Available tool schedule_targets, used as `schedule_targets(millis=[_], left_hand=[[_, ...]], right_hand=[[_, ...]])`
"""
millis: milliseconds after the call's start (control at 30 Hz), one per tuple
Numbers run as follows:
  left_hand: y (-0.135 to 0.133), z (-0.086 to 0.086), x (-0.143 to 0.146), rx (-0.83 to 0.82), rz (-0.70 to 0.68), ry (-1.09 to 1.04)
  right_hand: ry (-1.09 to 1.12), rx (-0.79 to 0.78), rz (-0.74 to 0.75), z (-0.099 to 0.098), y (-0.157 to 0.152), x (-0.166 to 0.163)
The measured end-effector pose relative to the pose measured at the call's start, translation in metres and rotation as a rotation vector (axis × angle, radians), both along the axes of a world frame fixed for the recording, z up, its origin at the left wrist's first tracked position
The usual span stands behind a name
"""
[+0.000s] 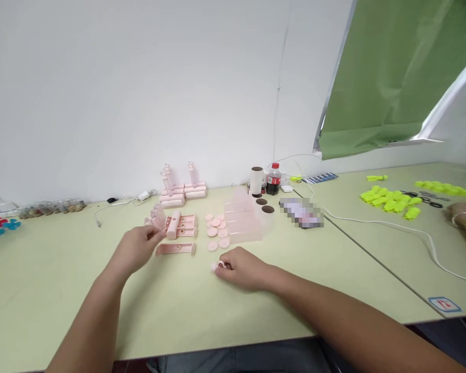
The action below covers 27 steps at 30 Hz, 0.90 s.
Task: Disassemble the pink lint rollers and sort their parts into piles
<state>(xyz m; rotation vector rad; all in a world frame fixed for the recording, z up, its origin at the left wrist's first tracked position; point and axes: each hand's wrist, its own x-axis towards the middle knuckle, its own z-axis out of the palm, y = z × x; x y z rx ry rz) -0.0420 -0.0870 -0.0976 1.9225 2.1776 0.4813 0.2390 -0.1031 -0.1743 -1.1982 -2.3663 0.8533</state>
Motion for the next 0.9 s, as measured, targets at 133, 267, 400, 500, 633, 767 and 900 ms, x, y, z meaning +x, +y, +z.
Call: schedule_targets(millis=[133, 267, 400, 500, 633, 767, 900], left_hand=[[-0.022, -0.017, 0.027, -0.072, -0.283, -0.006], [-0.043, -0.034, 0.048, -0.072, -0.419, -0.050], [-0.054, -0.035, 0.073, -0.042, -0.591, -0.165], [-0.051, -0.036, 0.087, -0.026, -0.728, -0.192], [-0.045, -0.045, 0.092, 0.010, -0.778, -0.202], [-0.050, -0.048, 0.084, -0.007, -0.725, -0.223], [-0.050, -0.034, 0.050, 0.038, -0.515, -0.230]], right_hand=[[-0.020, 0.008, -0.017, 0.001, 0.000, 0.000], [-0.011, 0.022, 0.003, 0.004, -0.002, -0.002], [0.045, 0.015, 0.046, 0.004, -0.002, -0.003], [0.132, 0.002, 0.129, 0.002, -0.001, -0.002], [0.196, -0.004, 0.131, 0.000, -0.001, 0.000], [0.227, -0.019, 0.139, 0.003, -0.006, 0.000], [0.251, -0.110, 0.151, 0.007, -0.012, -0.001]])
